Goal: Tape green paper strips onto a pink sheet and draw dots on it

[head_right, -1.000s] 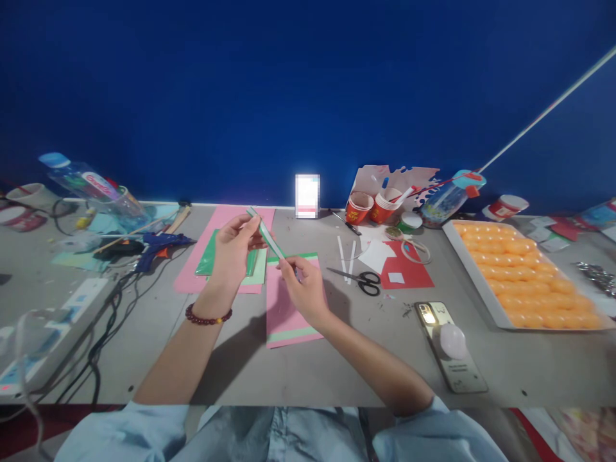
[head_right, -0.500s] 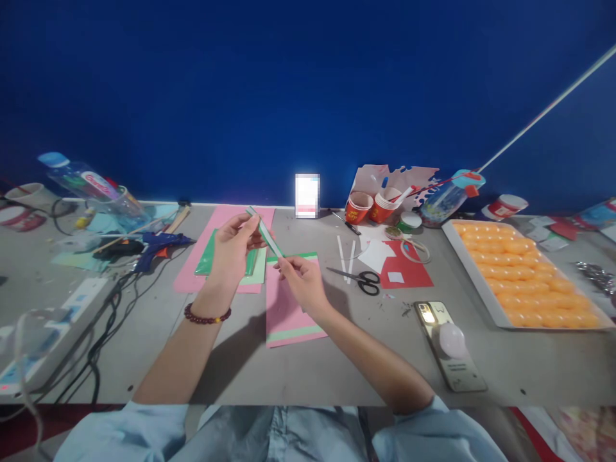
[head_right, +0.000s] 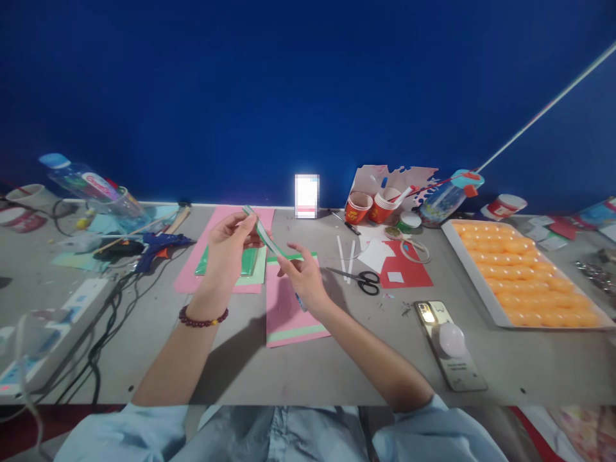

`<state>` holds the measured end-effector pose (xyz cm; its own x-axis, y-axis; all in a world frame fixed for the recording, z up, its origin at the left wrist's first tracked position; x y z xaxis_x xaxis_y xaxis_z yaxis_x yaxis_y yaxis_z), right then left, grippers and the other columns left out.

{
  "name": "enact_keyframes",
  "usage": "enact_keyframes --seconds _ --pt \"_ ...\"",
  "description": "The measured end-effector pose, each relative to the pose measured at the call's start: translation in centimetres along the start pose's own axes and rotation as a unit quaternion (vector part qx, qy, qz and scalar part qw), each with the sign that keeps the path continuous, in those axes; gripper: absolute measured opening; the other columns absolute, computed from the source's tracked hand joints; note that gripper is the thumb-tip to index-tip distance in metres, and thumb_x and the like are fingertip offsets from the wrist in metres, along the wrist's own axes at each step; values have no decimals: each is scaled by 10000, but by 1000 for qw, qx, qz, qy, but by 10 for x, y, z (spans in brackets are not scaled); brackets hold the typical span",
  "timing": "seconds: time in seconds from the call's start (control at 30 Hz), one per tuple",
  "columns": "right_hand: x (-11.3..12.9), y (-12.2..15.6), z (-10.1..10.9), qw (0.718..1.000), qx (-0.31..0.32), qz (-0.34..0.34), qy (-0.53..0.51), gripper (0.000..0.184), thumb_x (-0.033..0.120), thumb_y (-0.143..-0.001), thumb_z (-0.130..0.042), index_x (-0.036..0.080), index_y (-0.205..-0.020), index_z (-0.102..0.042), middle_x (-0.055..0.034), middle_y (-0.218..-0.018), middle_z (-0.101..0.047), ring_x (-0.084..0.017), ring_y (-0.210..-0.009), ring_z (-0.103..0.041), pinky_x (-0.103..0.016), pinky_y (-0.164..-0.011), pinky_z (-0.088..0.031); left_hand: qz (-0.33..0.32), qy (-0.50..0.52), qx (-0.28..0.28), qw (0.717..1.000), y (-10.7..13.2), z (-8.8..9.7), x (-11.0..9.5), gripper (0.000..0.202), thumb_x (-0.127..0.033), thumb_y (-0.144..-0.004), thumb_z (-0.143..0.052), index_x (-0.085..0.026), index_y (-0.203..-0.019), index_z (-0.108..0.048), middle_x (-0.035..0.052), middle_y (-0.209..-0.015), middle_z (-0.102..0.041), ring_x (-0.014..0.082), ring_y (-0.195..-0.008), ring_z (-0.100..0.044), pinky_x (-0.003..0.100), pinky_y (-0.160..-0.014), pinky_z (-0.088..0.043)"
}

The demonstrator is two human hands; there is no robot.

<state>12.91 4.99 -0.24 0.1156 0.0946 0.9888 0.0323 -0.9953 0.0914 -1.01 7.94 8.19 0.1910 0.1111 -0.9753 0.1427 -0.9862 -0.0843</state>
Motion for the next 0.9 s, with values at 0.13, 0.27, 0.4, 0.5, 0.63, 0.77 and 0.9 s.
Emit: enact_keyframes --seconds 0.13,0.27,0.4,0.5,0.63,0.77,0.9 --pt "2 2 -1 1000 8 -7 3 587 515 -792 -634 209 -1270 -487 34 -619 -654 -158 -649 -615 -281 -624 -436 19 9 17 1000 -2 -1 8 256 -450 -800 -654 -205 -755 -594 17 -613 -664 160 -591 -683 244 -509 -519" --pt "2 3 -2 1000 11 -12 -13 545 490 -811 -625 193 -1248 -495 32 -612 -658 -151 -636 -608 -269 -602 -424 31 27 30 999 -8 0 22 320 -525 -826 -591 -205 -829 -601 43 -665 -690 162 -620 -685 241 -533 -518" --pt "5 2 -1 1000 1 -6 -22 515 477 -810 -626 180 -1213 -508 33 -600 -648 -147 -599 -598 -267 -572 -419 64 35 68 995 -13 -1 31 437 -578 -833 -534 -176 -947 -658 106 -752 -718 194 -691 -693 285 -609 -546" --pt "7 1 1 1000 -11 -2 -18 479 472 -805 -631 190 -1180 -534 29 -606 -646 -146 -600 -603 -269 -579 -429 84 -2 131 988 -12 -4 33 393 -536 -810 -588 -171 -897 -702 117 -829 -729 201 -766 -693 306 -709 -555" --pt "7 1 2 1000 -17 0 -25 456 474 -803 -637 196 -1155 -557 24 -611 -652 -144 -609 -608 -278 -608 -447 70 -68 158 983 -9 -4 34 311 -472 -760 -683 -172 -683 -711 102 -875 -732 176 -806 -681 301 -822 -540" --pt "6 0 3 999 -29 3 -26 454 471 -800 -640 189 -1150 -571 17 -615 -655 -155 -647 -628 -290 -635 -462 65 -85 143 984 -7 -3 32 285 -460 -716 -730 -177 -680 -723 83 -791 -729 179 -778 -680 321 -817 -552" --pt "6 -1 4 999 -39 7 -16 456 467 -794 -643 192 -1150 -563 19 -620 -655 -153 -654 -631 -275 -619 -455 50 -89 148 984 -4 -4 27 277 -454 -694 -753 -179 -677 -726 70 -712 -710 205 -768 -686 329 -751 -571"
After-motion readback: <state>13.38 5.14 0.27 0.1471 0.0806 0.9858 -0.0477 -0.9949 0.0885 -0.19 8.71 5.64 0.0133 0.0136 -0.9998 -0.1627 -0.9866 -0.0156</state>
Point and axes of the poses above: each hand's wrist, its own y-axis away from the middle knuckle, its own z-axis out of the back of the hand, x = y × z, the point moved 2 cm from there along -y, towards the middle knuckle
